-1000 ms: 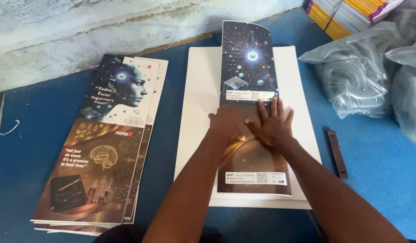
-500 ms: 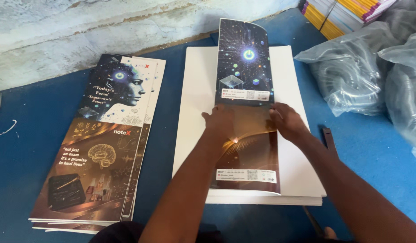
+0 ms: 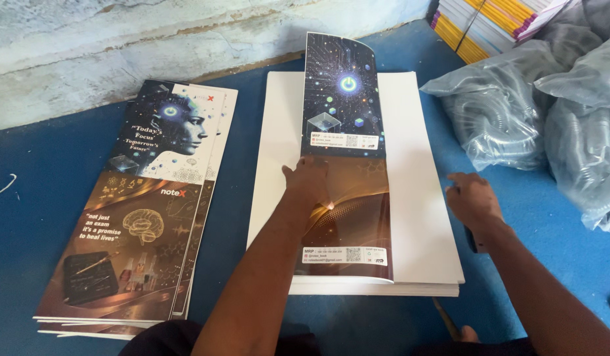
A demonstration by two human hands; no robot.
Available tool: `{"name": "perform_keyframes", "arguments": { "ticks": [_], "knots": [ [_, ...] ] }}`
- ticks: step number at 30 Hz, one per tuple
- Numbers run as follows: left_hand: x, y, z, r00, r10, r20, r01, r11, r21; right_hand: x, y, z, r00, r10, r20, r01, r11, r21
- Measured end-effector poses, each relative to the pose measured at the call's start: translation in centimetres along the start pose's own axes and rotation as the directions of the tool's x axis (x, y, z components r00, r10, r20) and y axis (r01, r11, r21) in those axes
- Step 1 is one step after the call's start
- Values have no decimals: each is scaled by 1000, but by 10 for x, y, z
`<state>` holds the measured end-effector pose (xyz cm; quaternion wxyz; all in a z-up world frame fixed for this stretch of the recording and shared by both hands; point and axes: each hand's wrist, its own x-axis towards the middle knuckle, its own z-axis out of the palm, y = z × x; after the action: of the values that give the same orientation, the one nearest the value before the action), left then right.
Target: The person is binding book covers onto stacks of white paper. They place a cover on a stack, fold it over, and use a flat tool to press the fold. They repeat this process for multiple stacks.
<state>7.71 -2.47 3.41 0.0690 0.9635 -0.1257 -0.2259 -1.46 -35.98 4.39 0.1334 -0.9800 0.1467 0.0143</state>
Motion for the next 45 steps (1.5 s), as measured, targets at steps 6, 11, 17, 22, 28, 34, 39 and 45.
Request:
{"name": "perform_keyframes", "arguments": {
  "ticks": [6,11,17,22,28,34,39,45],
  "knots": [
    [3,-2,5,1000,14,-27,-14,1000,23,-1,26,-3,973,200,114,-190,977,-92],
    [5,-2,6,999,12,-32,-11,1000,17,9,54,17,915,341,216,-303,934,-190],
    [4,-2,7,999,29,-41,-27,999,38,7,68,20,936,297,190,-265,948,-175],
    [4,2,4,1000,-1,-19,2,999,45,1,34,-5,932,314,183,-334,939,88],
    [0,8,0,999,3,-32,-1,999,41,-4,-46,-24,982,-96,161,63,978,198],
    [-3,9,-1,1000,-1,-19,2,999,46,-11,-98,-8,848,-530,20,517,836,184],
    [-2,11,-2,1000,-9,12,8,998,59,-14,-99,12,820,-552,153,561,828,-19],
    [-3,11,-4,1000,-6,17,5,998,63,-3,-89,24,874,-470,124,484,864,-137]
  ]
}}
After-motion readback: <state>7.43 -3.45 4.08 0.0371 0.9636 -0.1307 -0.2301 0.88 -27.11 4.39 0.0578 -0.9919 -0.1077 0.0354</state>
